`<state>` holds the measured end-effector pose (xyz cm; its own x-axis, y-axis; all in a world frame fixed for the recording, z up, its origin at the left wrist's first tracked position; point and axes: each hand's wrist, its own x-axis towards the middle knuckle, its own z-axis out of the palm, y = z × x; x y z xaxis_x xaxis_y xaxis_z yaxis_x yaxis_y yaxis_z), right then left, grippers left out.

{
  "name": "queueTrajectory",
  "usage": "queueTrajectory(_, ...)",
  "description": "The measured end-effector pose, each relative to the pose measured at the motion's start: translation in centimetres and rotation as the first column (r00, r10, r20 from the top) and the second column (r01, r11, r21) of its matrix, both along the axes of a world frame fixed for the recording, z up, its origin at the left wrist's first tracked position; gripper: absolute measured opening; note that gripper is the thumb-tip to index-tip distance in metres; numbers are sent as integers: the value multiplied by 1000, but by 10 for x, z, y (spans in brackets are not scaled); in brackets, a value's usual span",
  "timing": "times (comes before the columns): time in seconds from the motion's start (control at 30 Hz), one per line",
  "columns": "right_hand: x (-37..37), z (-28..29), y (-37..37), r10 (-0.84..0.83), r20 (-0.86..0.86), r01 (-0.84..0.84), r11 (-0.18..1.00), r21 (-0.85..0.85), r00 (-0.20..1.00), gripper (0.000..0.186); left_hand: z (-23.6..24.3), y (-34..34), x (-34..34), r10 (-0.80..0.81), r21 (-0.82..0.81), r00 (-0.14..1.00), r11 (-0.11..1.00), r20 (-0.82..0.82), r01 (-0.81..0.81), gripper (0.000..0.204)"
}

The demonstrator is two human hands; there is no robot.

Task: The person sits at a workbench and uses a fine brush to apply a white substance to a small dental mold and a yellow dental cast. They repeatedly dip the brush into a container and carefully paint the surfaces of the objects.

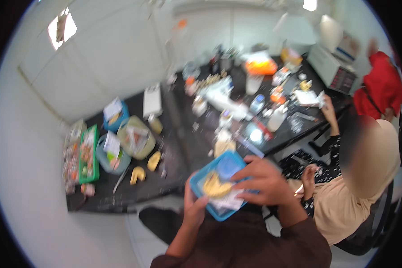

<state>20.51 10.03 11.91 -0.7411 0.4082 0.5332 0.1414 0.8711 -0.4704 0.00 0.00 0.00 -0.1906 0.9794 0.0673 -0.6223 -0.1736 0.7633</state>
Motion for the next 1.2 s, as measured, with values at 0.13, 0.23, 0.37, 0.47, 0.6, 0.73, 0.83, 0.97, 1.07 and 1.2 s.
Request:
queueTrajectory(0.13,-1,27,-19,281,-591,-496,836,-237,756,41,20,-20,-7,-3,-68,1000,998,-28,1,88)
queueTrajectory(0.23,1,68,-18,562,-745,-901,417,-120,359,53,25,-16,-5,-6,-55,1000,998,-7,6,89)
queueTrajectory(0.37,-28,101,-33,576,-815,-997,-59,41,-67,56,22,-24,-6,11,-85,1000,996,1,-11,90)
queueTrajectory(0.47,-36,104,-49,496,-845,-977,-163,136,-200,54,21,-23,-4,0,-89,1000,996,15,2,91)
queueTrajectory(0.6,-37,102,-51,472,-852,-969,-201,146,-227,53,15,-26,-4,-18,-73,999,997,42,21,93)
queueTrajectory(0.73,-26,97,-45,462,-863,-976,-173,136,-202,52,17,-32,-8,-37,-77,998,996,42,41,96)
queueTrajectory(0.83,-20,86,-35,462,-881,-994,-78,78,-105,52,24,-32,-9,-98,-70,992,992,77,103,99)
queueTrajectory(0.97,-13,55,-15,334,-826,-826,505,-250,454,48,25,-40,-15,-127,-82,989,988,78,134,101)
queueTrajectory(1.07,-19,32,-25,-32,-283,-42,967,-252,959,24,28,-46,-15,-102,-74,995,992,-24,100,101)
queueTrajectory(1.2,-29,7,-32,15,76,-20,997,71,997,28,40,-52,-13,-43,-62,981,998,-189,31,100)
